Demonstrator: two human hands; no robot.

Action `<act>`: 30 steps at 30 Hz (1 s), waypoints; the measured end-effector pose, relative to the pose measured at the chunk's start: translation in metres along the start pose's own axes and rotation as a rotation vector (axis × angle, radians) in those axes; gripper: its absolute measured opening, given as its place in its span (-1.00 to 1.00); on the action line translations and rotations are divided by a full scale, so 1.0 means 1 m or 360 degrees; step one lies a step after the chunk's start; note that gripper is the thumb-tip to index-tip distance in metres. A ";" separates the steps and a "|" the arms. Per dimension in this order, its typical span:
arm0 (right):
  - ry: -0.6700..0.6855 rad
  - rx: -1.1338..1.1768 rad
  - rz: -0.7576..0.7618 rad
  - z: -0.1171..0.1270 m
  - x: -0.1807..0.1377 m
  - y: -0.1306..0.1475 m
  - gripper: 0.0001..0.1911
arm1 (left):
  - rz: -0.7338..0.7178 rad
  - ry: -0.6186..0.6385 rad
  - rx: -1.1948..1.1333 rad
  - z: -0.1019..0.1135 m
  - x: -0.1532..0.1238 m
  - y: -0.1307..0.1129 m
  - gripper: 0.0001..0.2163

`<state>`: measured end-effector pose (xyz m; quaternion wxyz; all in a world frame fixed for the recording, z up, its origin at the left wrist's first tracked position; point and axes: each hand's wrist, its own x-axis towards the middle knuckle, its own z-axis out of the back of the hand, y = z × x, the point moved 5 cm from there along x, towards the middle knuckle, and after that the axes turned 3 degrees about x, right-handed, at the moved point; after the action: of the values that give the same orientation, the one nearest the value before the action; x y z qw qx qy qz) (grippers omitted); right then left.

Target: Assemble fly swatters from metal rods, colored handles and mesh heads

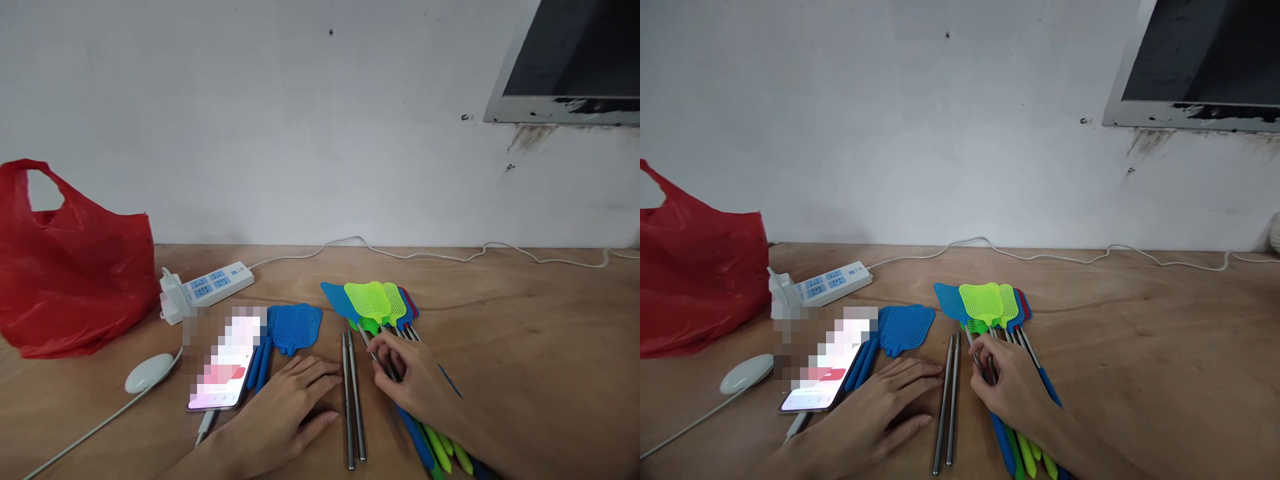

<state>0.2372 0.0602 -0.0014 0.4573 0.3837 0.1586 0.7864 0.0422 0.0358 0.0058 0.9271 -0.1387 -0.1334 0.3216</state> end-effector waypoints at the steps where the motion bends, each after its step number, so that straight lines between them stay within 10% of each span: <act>1: 0.0012 0.0052 -0.0023 0.000 0.000 0.001 -0.82 | -0.0001 -0.0002 -0.0006 0.000 0.000 0.000 -0.56; 30: -0.0390 0.1889 -0.1239 0.001 -0.002 -0.018 -0.47 | 0.0051 0.0081 -0.0008 0.002 0.000 -0.002 -0.68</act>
<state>0.2498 0.0681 -0.0125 0.4333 0.5688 0.6321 0.2988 0.0430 0.0351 0.0082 0.9246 -0.1513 -0.1082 0.3324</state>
